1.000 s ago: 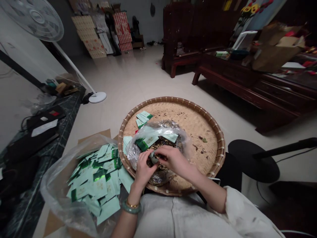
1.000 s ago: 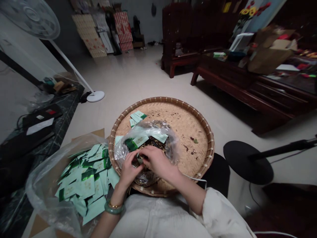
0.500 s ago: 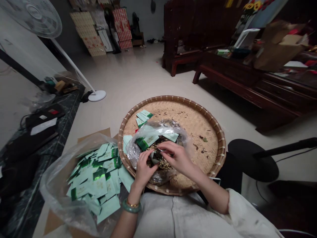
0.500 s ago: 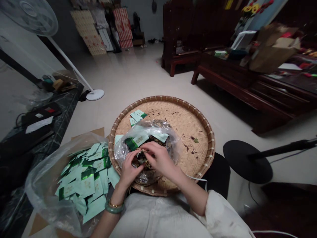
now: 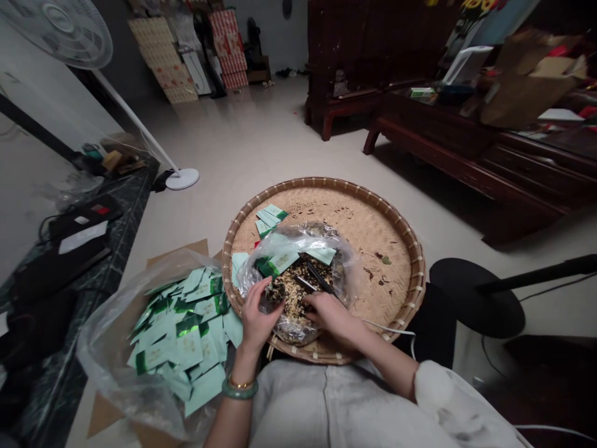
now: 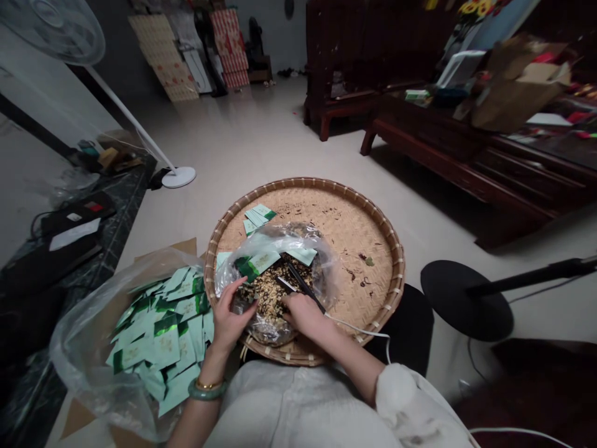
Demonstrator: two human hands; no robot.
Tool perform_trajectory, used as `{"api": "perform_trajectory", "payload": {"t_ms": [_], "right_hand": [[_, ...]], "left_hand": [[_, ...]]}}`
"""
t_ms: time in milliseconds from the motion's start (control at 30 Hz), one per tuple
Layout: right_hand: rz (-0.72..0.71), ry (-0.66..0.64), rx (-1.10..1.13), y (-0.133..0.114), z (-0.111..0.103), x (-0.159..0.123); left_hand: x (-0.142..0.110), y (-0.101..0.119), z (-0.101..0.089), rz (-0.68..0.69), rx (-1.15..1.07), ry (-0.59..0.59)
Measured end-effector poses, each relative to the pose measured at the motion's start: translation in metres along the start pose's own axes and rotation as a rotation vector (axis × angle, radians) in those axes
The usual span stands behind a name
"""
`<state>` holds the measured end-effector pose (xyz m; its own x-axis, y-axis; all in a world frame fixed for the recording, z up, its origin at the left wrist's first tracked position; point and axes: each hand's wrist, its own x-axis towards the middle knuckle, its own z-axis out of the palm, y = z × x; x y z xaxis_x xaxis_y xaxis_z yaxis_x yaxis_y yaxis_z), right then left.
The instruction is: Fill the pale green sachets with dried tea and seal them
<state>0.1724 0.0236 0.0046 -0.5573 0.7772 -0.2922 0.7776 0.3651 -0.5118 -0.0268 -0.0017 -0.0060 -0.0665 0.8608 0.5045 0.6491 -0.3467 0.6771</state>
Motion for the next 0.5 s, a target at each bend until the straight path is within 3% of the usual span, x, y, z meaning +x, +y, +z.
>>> {"api": "perform_trajectory", "payload": {"t_ms": [167,500], "right_hand": [[0.042,-0.030,-0.030,-0.005,0.004,0.009],[-0.039,0.013,0.131,0.009,0.016,0.018]], "left_hand": [[0.000,0.000,0.000,-0.006,-0.001,-0.003],[0.000,0.001,0.004,-0.024,-0.016,-0.047]]}}
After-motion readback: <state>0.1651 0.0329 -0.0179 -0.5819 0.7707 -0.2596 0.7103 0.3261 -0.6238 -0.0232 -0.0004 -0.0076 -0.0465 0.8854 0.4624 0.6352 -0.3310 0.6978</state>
